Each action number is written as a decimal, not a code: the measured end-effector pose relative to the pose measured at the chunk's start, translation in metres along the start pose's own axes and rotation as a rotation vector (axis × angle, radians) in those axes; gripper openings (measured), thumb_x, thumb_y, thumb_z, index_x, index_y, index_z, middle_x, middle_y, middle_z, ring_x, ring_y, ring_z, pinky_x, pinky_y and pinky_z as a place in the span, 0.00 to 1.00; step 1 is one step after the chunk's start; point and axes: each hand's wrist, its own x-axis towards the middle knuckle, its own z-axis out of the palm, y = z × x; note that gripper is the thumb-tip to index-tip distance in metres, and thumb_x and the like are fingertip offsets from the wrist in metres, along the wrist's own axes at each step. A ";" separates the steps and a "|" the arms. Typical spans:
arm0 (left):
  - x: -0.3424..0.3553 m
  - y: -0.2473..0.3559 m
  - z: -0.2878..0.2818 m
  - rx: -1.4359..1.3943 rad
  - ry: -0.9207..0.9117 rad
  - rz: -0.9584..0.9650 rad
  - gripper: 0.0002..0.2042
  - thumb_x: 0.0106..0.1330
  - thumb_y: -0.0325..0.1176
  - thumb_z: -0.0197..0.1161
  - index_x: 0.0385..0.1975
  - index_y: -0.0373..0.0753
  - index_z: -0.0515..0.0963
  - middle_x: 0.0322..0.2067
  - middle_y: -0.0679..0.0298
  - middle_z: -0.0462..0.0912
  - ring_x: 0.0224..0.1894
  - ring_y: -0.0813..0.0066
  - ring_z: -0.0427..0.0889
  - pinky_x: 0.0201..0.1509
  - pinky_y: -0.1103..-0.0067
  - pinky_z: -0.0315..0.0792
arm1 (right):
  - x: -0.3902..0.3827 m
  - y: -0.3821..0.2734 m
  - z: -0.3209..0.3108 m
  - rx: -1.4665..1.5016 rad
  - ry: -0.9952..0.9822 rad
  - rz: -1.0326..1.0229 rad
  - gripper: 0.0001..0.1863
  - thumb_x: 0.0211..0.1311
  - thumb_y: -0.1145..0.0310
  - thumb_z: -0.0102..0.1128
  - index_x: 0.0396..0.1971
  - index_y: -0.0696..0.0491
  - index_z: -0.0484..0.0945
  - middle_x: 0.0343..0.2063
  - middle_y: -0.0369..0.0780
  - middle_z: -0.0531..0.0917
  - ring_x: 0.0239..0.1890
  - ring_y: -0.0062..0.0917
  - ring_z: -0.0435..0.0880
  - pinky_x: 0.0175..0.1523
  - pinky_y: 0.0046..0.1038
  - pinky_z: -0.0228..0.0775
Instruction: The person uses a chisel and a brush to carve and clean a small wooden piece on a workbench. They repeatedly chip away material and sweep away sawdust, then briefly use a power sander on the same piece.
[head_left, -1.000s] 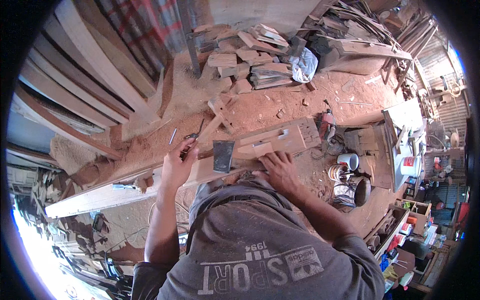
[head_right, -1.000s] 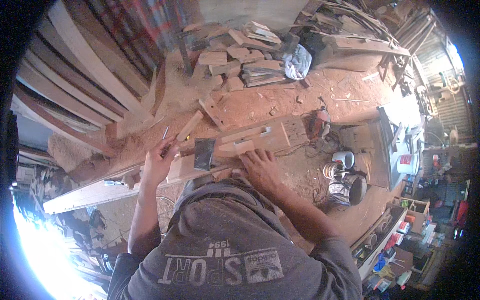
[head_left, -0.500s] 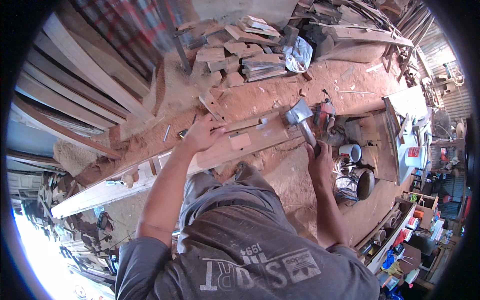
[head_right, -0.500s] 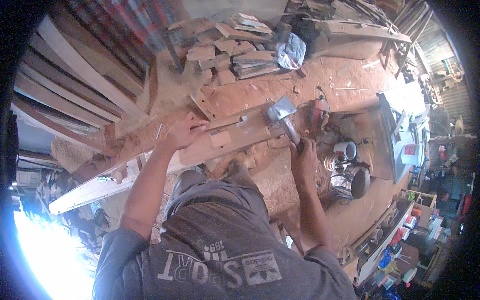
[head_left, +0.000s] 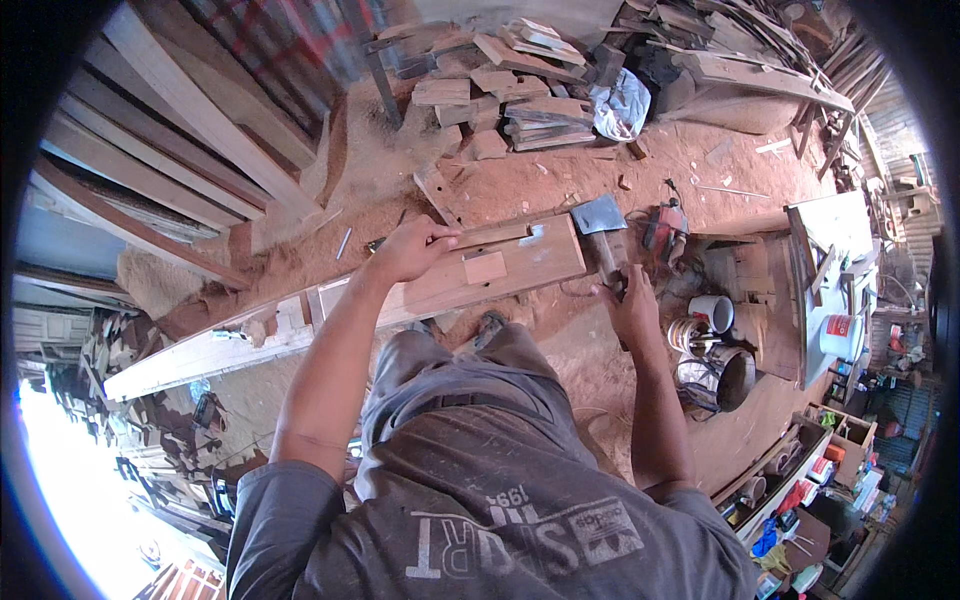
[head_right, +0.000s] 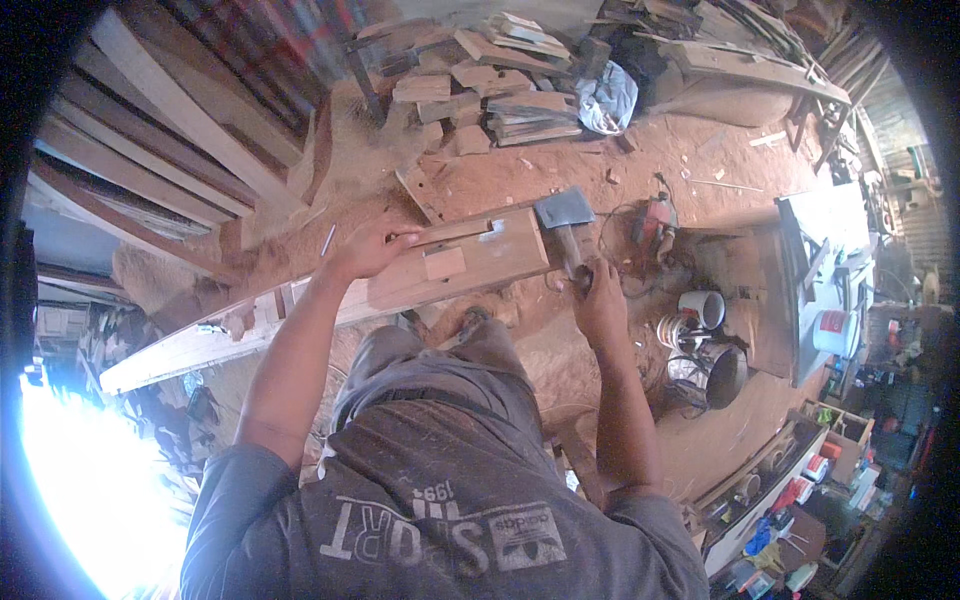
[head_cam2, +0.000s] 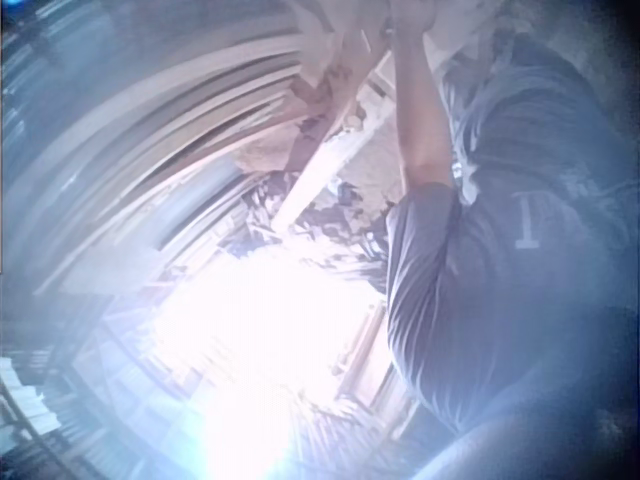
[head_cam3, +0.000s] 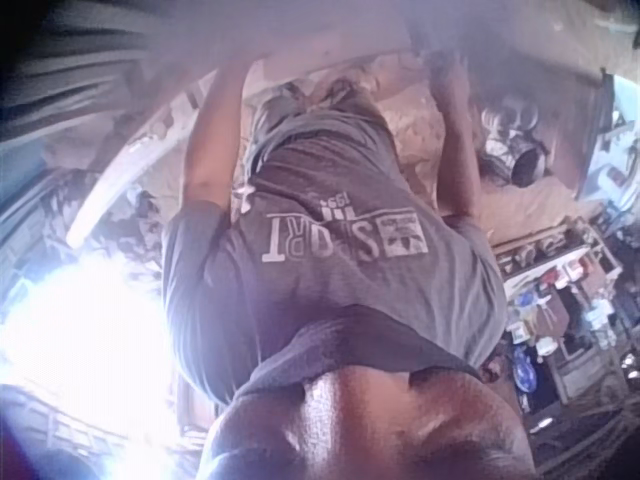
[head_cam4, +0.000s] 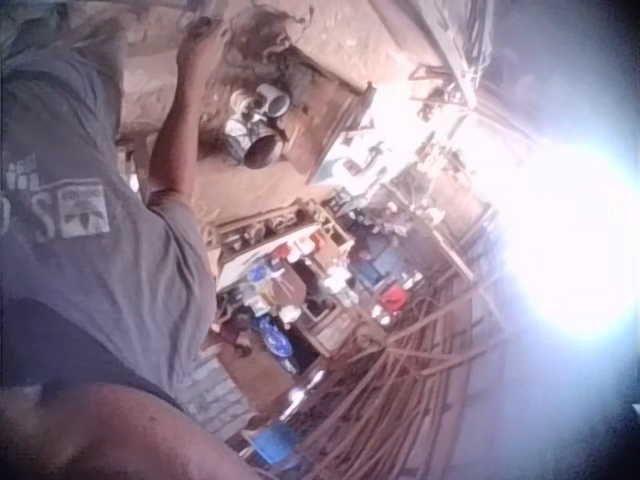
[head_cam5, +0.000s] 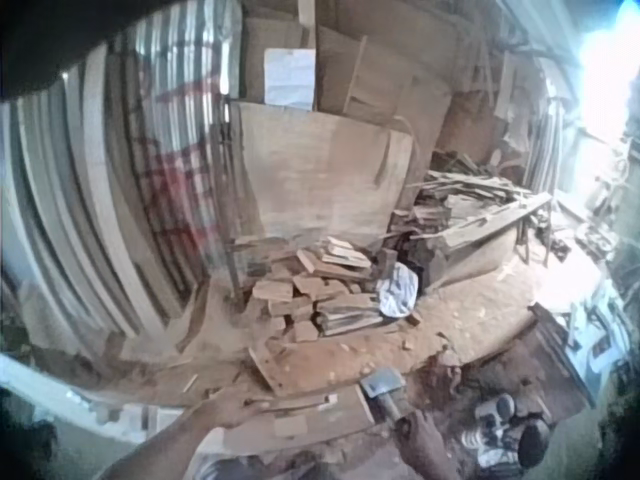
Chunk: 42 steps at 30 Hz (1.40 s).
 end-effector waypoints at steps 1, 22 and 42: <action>0.000 0.001 -0.001 -0.005 -0.002 -0.016 0.17 0.74 0.48 0.64 0.56 0.50 0.87 0.46 0.51 0.84 0.50 0.54 0.83 0.58 0.66 0.75 | 0.002 -0.001 -0.003 0.003 -0.016 -0.023 0.31 0.64 0.52 0.74 0.54 0.61 0.73 0.45 0.54 0.82 0.48 0.52 0.82 0.52 0.46 0.75; -0.012 0.027 -0.008 0.077 -0.022 -0.058 0.17 0.75 0.46 0.64 0.56 0.46 0.87 0.40 0.55 0.77 0.48 0.57 0.79 0.57 0.65 0.72 | 0.086 -0.092 0.004 0.302 0.032 -0.350 0.11 0.68 0.65 0.67 0.45 0.55 0.85 0.45 0.47 0.86 0.51 0.46 0.82 0.58 0.43 0.72; -0.027 0.045 0.012 0.212 0.191 -0.007 0.15 0.72 0.41 0.67 0.54 0.49 0.88 0.46 0.58 0.77 0.52 0.57 0.76 0.62 0.62 0.69 | 0.069 -0.107 0.027 0.000 -0.111 -0.564 0.30 0.61 0.45 0.71 0.60 0.42 0.80 0.62 0.41 0.77 0.71 0.45 0.68 0.78 0.61 0.42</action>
